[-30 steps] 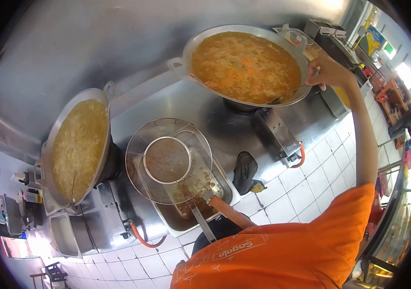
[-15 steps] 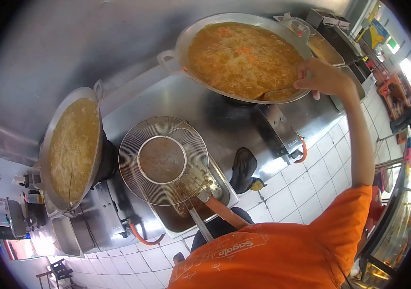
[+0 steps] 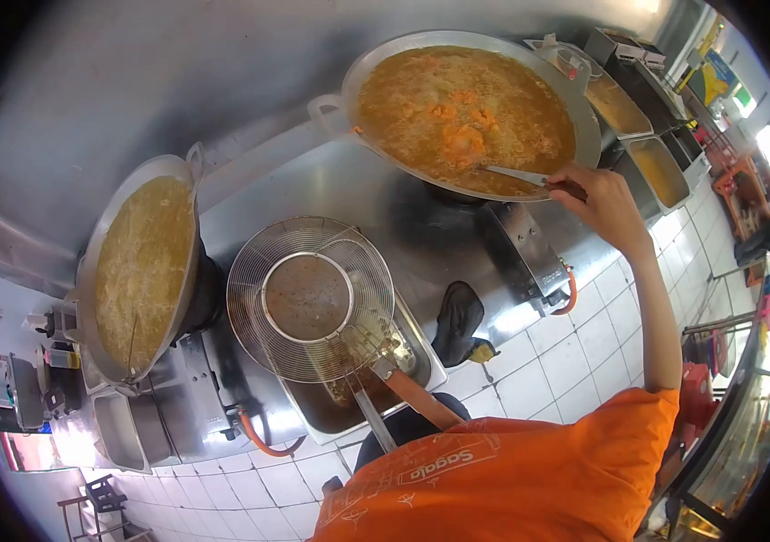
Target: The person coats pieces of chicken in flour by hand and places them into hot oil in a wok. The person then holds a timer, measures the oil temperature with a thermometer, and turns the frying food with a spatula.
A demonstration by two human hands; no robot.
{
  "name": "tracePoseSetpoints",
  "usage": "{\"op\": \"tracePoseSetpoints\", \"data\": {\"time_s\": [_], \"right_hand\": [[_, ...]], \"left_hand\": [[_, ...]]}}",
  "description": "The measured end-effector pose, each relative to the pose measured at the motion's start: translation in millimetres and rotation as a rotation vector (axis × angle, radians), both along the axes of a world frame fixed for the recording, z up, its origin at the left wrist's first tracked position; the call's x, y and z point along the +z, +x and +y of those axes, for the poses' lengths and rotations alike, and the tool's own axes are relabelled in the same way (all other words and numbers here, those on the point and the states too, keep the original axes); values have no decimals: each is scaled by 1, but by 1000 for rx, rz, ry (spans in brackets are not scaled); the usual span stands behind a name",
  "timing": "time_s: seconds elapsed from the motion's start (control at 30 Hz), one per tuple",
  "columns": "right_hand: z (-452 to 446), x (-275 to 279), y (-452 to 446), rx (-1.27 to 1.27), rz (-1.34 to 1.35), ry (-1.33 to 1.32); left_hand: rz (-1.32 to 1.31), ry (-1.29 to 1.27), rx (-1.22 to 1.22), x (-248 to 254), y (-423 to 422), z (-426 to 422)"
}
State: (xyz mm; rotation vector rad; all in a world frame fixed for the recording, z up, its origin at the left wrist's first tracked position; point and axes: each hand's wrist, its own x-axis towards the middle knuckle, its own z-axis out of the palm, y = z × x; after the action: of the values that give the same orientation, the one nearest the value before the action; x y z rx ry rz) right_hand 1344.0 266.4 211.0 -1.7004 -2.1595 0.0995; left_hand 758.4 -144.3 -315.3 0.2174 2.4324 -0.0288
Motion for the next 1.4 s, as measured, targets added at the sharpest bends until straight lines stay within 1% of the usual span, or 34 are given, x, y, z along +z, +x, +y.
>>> {"op": "tracePoseSetpoints", "data": {"time_s": [0.17, 0.23, 0.27, 0.37, 0.43, 0.73, 1.03, 1.23, 1.37, 1.4], "right_hand": [[-11, -12, 0, 36, 8, 108], [-15, -17, 0, 65, 28, 219], [-18, -19, 1, 67, 29, 217], [-22, -23, 4, 58, -33, 260], [-23, -24, 6, 105, -111, 342], [-30, -17, 1, 157, -266, 455], [-36, -19, 1, 180, -361, 505], [-37, -26, 6, 153, -362, 480], [-33, -16, 10, 176, -363, 509], [-34, -9, 13, 124, -360, 406]], "left_hand": [[-4, 10, -5, 0, -1, 1], [-5, 12, -5, 0, -1, 0], [-4, 17, -6, 1, -1, -1], [-7, 24, -7, 2, -3, -1], [-5, 28, -8, 2, -2, -3], [-6, 38, -15, 0, -2, -4], [-11, 47, -12, -5, 1, -5], [-9, 43, -9, -8, 2, -6], [-11, 42, -7, -12, 4, -8], [-10, 41, -6, -13, 4, -8]]}}
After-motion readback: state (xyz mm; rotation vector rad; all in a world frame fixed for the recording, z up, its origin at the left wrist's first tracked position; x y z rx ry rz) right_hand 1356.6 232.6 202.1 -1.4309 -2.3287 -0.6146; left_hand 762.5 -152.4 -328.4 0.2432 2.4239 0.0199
